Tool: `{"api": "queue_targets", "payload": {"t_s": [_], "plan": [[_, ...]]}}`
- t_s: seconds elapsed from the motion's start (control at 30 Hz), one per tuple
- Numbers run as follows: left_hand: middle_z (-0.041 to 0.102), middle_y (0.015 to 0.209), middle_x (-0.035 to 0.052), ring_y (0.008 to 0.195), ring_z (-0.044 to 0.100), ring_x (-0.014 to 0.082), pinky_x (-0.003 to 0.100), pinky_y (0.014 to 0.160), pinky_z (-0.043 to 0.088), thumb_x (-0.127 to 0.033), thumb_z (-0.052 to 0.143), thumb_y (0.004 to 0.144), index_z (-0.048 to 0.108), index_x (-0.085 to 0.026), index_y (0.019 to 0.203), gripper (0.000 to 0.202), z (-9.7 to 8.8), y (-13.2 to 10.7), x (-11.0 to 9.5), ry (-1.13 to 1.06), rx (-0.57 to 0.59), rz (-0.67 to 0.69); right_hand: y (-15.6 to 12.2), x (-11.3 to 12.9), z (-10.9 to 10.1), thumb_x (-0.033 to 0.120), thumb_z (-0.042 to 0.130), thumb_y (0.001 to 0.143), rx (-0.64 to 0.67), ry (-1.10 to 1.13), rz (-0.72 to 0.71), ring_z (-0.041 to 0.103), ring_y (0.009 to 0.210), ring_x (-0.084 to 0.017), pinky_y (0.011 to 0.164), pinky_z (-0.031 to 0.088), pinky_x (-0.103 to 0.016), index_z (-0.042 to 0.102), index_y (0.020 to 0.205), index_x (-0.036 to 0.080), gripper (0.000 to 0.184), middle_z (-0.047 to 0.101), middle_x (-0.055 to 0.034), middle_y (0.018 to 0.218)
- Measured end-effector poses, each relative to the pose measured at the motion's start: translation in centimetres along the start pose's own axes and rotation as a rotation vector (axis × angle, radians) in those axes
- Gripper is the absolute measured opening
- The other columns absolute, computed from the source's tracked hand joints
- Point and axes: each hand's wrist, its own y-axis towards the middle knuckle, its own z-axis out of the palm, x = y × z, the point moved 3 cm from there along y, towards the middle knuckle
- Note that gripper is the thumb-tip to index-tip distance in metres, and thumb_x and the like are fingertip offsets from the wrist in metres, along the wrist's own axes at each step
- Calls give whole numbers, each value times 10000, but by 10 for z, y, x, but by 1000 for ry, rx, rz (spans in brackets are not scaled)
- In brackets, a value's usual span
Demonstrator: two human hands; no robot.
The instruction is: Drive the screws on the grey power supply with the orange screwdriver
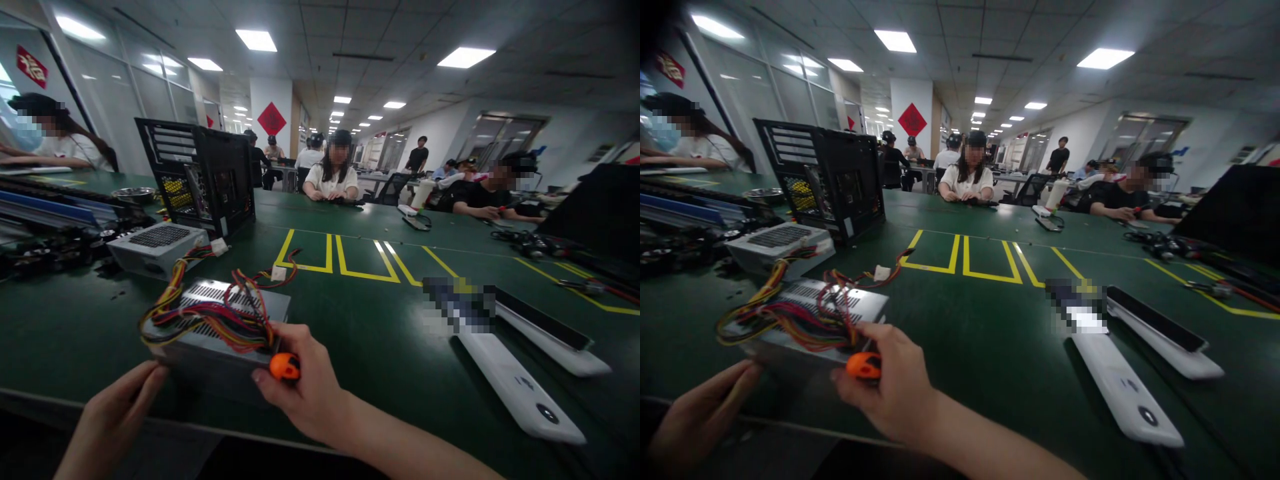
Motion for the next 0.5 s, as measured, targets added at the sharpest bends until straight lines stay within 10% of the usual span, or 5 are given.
{"api": "queue_targets", "payload": {"t_s": [0.2, 0.5], "plan": [[644, 744, 9, 672, 599, 164, 249, 609, 465, -401, 363, 814, 577, -260, 709, 277, 38, 2, -62, -82, 140, 237, -28, -24, -54, 225, 536, 776, -184, 93, 45, 610, 803, -153, 659, 489, -259, 405, 1138, 281, 389, 608, -19, 965], [550, 697, 13, 623, 527, 143, 246, 571, 357, -391, 244, 886, 486, -200, 696, 362, 72, 50, -135, 7, 278, 374, 0, -67, -109, 379, 499, 803, -523, -84, 338, 546, 784, -159, 723, 432, -287, 548, 1076, 215, 322, 592, -27, 907]]}}
